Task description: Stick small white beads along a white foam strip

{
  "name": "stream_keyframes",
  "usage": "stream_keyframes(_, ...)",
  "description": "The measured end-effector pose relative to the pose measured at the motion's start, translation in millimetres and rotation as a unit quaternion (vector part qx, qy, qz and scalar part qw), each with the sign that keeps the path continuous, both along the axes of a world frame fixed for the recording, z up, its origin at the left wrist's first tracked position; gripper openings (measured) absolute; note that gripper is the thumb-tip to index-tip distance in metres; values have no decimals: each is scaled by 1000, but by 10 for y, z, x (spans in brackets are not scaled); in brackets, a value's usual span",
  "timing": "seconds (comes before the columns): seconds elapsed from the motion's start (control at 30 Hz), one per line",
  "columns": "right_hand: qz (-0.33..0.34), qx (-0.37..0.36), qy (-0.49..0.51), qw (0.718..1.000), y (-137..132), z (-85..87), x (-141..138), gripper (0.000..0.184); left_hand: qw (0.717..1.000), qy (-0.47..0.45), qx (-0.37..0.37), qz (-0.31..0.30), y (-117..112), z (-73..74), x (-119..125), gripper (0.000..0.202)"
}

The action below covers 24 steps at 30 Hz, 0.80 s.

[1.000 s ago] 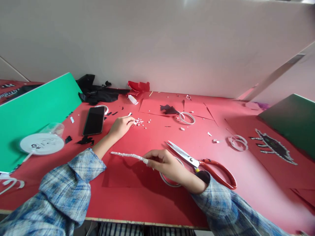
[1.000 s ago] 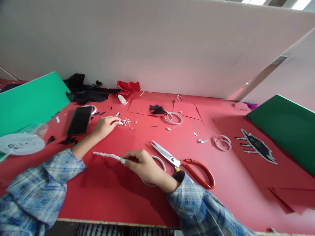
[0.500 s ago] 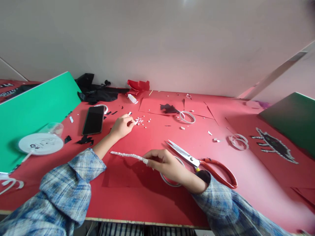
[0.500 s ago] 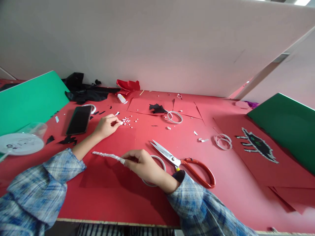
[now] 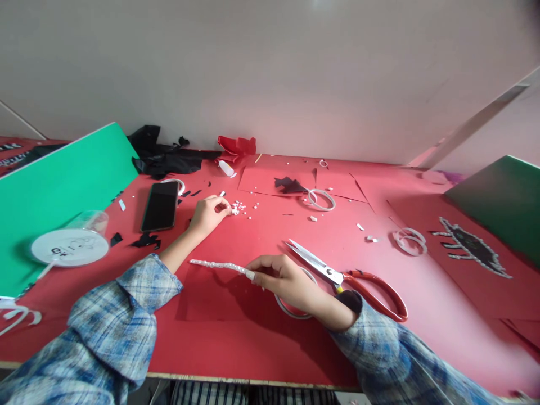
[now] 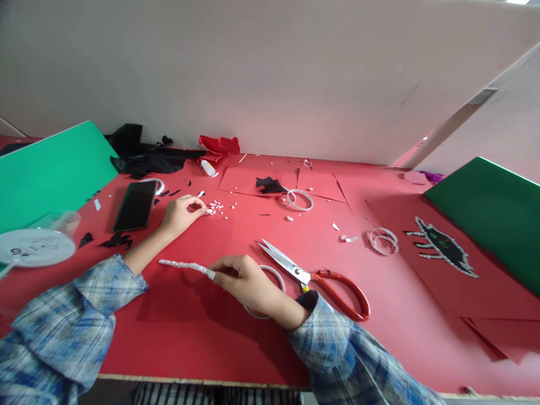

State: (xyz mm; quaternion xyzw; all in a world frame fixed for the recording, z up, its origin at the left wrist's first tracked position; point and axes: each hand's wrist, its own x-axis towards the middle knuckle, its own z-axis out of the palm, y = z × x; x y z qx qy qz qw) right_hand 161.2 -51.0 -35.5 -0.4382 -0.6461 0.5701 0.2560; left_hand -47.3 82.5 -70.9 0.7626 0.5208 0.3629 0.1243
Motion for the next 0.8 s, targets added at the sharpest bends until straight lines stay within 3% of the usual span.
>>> stream_keyframes(0.8, 3, 1, 11, 1000, -2, -18, 7, 18, 992, -108, -59, -13, 6, -54, -30, 22)
